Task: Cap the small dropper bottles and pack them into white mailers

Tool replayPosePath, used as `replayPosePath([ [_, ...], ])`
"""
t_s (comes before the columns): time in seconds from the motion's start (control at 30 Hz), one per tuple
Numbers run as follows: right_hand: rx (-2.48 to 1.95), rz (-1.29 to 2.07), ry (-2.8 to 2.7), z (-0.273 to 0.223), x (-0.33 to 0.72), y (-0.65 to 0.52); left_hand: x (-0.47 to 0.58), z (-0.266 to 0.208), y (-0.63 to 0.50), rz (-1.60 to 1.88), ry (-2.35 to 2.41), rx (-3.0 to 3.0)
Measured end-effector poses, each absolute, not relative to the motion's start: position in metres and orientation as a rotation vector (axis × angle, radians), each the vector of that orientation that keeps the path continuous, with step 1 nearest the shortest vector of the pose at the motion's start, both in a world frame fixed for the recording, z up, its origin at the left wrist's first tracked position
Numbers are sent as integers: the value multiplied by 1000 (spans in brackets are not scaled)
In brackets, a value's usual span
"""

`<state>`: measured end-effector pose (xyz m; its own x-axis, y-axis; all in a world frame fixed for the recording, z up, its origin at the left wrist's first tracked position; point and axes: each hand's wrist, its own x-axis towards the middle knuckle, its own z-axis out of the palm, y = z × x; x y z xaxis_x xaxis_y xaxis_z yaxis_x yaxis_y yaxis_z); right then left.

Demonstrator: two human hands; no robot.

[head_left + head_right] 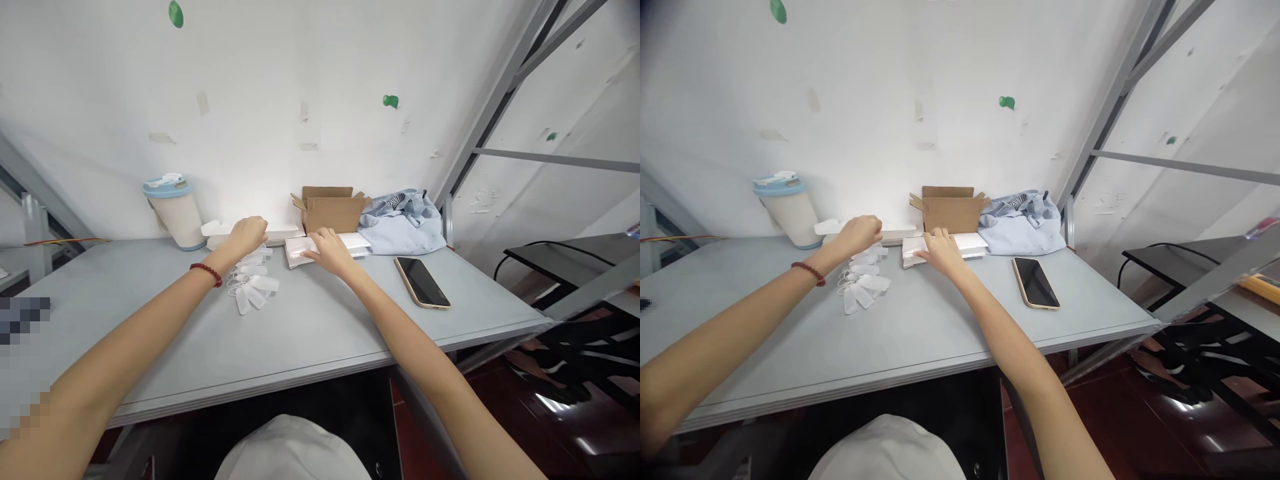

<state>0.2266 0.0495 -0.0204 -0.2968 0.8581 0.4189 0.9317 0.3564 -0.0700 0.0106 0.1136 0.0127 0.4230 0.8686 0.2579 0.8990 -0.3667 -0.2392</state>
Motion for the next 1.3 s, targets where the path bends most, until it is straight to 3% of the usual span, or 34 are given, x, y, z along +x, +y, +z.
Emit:
replayPosePath([
  [0.33,-1253,-722,-2242,-19,202,34,10,-4,35,-370,-1063,-2320],
  [0.57,-1427,-753,-2262,-22,204,39,3,-12,33,-826,-950,-2325],
  [0.8,-1424,-749,-2248,-24,217,49,-36,-4,64,-1478,-1569,-2085],
  [0.93,-1338,-754,-2285,-23,216,48,-48,4,73,-2254,-2098,-2105],
  [1.03,-1291,-762,-2314,-23,214,47,-52,7,74,-2739,-2195,-2143],
  [1.3,-1311,-607,-2358,-23,212,37,-53,-1,74,-2602,-2366,-2019],
])
